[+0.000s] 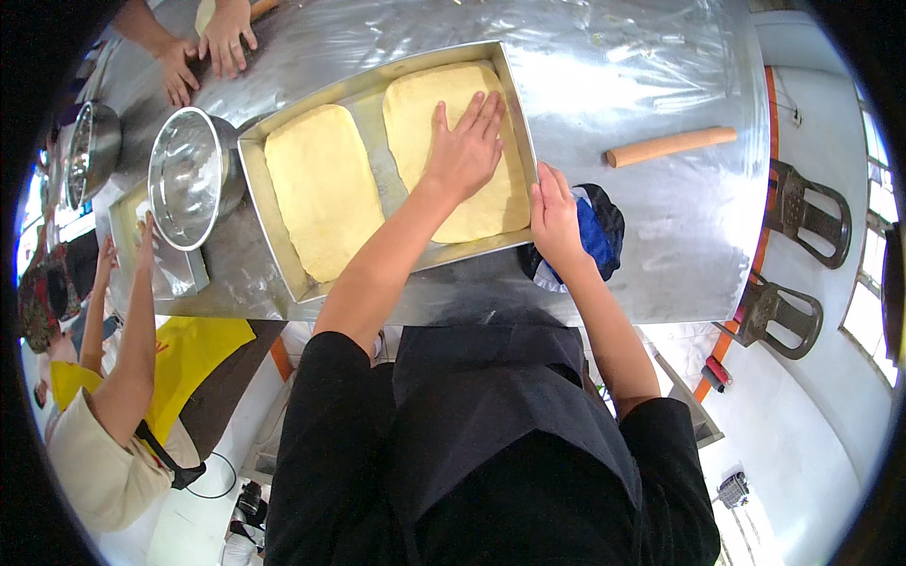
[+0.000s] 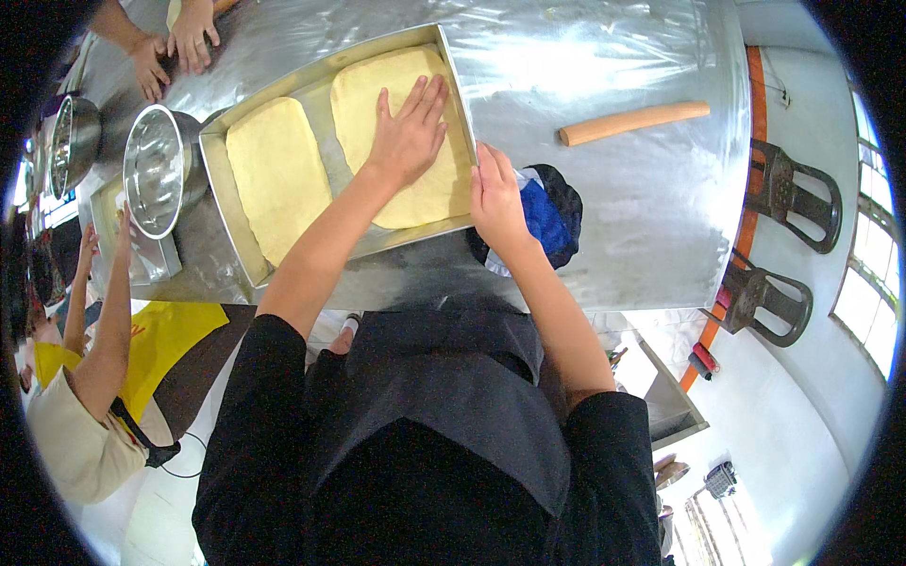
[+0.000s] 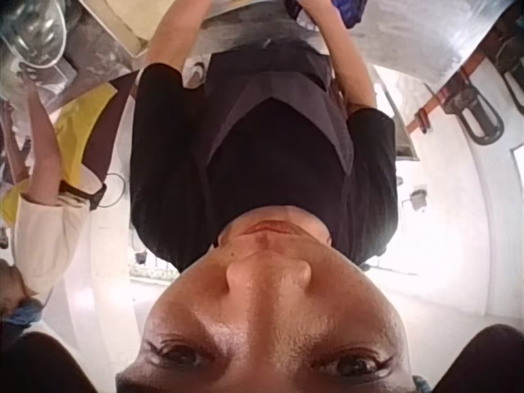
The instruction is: The person flattens pieces of dough into rectangular baking trays by hand, pressing with their palms and stretching the dough to the corners of the trays.
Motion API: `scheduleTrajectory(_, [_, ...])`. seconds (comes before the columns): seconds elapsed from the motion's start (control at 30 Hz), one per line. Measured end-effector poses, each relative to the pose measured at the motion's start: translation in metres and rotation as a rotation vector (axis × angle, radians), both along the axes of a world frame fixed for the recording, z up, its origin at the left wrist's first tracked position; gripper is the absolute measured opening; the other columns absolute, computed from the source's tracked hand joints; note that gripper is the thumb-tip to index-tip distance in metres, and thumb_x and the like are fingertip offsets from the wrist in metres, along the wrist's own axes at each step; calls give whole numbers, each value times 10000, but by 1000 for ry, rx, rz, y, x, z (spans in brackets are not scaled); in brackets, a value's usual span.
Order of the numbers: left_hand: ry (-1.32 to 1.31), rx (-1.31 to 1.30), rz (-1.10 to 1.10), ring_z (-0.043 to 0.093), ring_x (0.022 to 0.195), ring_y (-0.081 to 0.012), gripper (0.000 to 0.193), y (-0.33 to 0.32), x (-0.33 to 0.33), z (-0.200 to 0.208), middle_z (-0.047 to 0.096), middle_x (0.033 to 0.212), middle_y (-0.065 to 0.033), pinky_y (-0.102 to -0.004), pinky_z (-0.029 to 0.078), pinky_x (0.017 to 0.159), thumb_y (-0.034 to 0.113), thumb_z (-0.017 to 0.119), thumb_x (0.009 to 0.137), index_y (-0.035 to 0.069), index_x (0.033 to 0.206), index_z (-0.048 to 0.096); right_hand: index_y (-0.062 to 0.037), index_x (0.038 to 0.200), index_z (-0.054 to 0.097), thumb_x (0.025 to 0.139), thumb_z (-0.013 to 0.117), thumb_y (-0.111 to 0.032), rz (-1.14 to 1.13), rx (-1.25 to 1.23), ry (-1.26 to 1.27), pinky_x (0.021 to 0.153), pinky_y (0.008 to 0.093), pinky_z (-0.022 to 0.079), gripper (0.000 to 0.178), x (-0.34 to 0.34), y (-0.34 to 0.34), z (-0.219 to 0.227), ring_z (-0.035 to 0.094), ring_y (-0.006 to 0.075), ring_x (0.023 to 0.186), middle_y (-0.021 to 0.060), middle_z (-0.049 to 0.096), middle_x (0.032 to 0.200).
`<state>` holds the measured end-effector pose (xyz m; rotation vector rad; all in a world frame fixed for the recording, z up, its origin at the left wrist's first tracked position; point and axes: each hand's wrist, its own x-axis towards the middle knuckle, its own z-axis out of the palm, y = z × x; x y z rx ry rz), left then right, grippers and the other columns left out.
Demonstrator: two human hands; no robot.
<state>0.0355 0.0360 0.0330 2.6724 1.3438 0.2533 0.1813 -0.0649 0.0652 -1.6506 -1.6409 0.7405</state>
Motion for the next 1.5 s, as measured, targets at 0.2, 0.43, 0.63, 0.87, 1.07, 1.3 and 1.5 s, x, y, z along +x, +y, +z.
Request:
scheduleTrajectory(0.2, [-123,0,93,289,1354,-221,521,-3,8,0,342,1448,-101,-625,234,1017,273,450,902,28,1357,388,76,1207,449,909,425,-47,9,17,-48,915,429,416,323,2,-2,-3,509,421,1033,265,510,1145])
scheduleTrajectory(0.43, [148,7,91,292,1354,-239,564,7,20,5,296,1474,-97,-609,249,1024,266,450,886,31,1387,340,82,1198,458,919,415,-56,9,25,-48,909,428,424,314,3,-1,-1,511,426,1031,271,515,1138])
scheduleTrajectory(0.63, [-100,45,168,302,1348,-226,527,14,22,0,339,1453,-93,-607,234,1032,255,447,882,18,1351,405,74,1202,462,915,419,-53,6,34,-38,922,431,415,316,3,-1,0,507,423,1041,267,519,1136])
scheduleTrajectory(0.87, [97,-9,134,260,1367,-220,552,25,23,-1,273,1486,-75,-610,199,1044,255,419,904,27,1397,323,65,1209,459,894,456,-56,-2,37,-19,908,452,397,337,3,-1,-1,498,402,1028,253,520,1115])
scheduleTrajectory(1.07, [-9,-28,189,223,1382,-226,545,24,21,0,249,1498,-57,-610,181,1052,268,408,919,44,1407,312,53,1211,463,893,462,-59,6,63,-26,904,450,397,338,4,-1,-5,499,392,1028,242,525,1113])
scheduleTrajectory(1.3, [2,-76,262,187,1393,-245,557,27,28,-5,194,1519,-35,-609,150,1062,316,381,939,89,1434,264,68,1199,468,906,441,-57,-6,41,-53,905,439,409,320,6,6,-2,508,403,1028,252,534,1108])
scheduleTrajectory(1.5, [-46,-95,395,144,1406,-242,536,31,39,-6,180,1525,3,-620,101,1066,318,349,954,140,1448,242,71,1191,474,915,436,-64,-11,27,-64,908,427,413,310,7,5,0,514,394,1044,234,548,1121])
